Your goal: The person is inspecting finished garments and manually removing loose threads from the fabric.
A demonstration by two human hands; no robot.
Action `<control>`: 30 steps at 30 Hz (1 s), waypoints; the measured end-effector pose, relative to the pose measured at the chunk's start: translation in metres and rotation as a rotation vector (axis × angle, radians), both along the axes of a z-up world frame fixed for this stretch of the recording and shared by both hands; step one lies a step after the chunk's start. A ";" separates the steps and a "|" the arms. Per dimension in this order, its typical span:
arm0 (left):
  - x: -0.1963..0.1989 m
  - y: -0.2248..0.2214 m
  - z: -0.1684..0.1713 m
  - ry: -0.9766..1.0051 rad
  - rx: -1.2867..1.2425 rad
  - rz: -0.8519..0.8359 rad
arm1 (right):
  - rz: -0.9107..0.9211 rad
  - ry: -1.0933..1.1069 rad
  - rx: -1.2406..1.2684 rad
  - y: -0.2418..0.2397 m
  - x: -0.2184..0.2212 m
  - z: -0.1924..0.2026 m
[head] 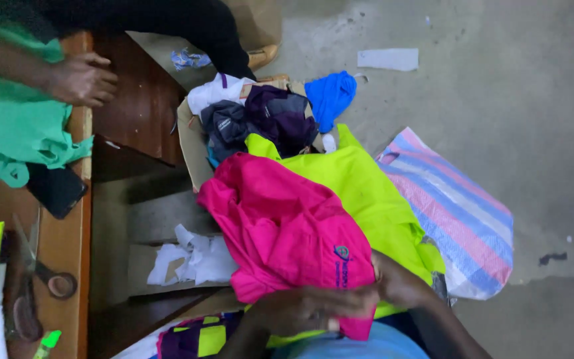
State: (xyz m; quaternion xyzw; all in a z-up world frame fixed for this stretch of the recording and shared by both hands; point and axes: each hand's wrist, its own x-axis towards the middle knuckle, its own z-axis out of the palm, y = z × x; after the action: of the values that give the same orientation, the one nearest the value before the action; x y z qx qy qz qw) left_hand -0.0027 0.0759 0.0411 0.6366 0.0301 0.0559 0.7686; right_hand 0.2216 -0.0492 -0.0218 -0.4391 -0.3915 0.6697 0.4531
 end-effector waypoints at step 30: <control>-0.063 0.077 -0.105 0.722 0.381 0.764 | -0.477 -0.266 -0.346 0.013 0.011 0.022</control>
State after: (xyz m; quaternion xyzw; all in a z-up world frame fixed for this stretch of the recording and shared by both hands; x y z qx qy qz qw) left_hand -0.0661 0.1527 -0.0635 0.6867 0.5094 0.1137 0.5060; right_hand 0.2325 -0.0359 0.0005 -0.6726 -0.2136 0.5381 0.4608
